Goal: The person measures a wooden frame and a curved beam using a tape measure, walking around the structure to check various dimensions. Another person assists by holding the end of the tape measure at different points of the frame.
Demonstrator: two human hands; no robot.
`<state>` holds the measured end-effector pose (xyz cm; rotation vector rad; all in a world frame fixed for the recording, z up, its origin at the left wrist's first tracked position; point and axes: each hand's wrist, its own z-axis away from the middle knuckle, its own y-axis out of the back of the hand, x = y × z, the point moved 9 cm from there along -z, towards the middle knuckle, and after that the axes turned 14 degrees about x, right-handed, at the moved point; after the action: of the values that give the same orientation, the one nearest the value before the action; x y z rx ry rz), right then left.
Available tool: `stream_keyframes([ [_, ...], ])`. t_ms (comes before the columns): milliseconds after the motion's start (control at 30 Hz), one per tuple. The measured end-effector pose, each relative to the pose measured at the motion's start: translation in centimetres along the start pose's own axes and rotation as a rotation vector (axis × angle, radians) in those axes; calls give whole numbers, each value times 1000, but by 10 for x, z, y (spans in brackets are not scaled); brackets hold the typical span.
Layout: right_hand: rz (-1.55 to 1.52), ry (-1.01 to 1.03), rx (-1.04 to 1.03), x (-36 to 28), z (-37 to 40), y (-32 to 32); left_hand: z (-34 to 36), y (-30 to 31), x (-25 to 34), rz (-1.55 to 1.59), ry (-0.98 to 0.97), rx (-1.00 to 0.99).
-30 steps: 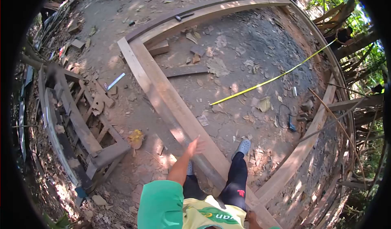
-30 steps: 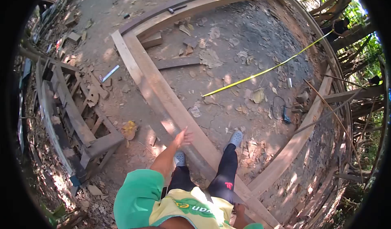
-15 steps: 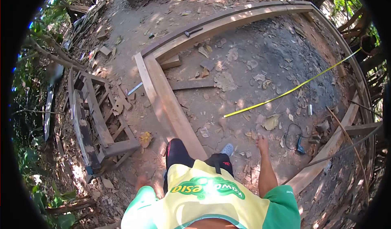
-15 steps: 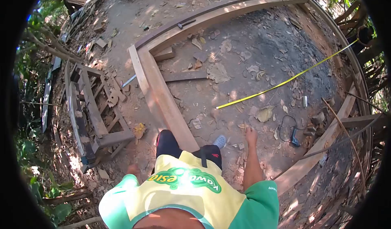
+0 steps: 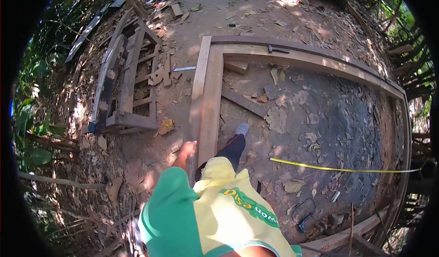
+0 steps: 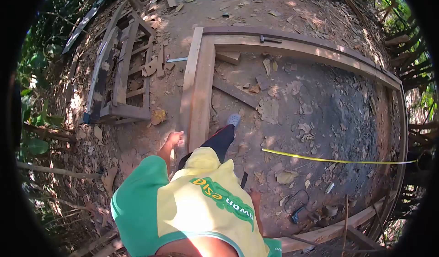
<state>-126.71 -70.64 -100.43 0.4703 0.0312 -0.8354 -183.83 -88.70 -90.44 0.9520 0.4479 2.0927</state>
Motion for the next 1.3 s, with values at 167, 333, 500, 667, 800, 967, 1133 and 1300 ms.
stream_keyframes([
  [167, 54, -48, -11, -75, -4, 29, -105, -144, 136, -653, -196, -74],
  [333, -34, 55, 110, -191, 10, 97, -56, -254, 393, -118, -610, -230],
  [500, -508, 475, 444, -421, 99, 156, 46, -364, 546, 120, -882, -702],
  [667, -542, 772, 495, -470, 191, 164, -19, -423, 498, -432, -1010, -625],
  [800, -371, 566, 601, -319, 110, 121, -50, -397, 373, -958, -798, -464],
  [967, -1759, -523, 895, 49, 49, -54, 14, -415, 290, -1453, -973, -870],
  [1133, -1810, -674, 1401, 147, 145, -130, 118, -510, 339, -1318, -1198, -1124],
  [1300, -1614, -705, 683, 94, 37, -70, 256, -571, 378, -882, -912, -981],
])
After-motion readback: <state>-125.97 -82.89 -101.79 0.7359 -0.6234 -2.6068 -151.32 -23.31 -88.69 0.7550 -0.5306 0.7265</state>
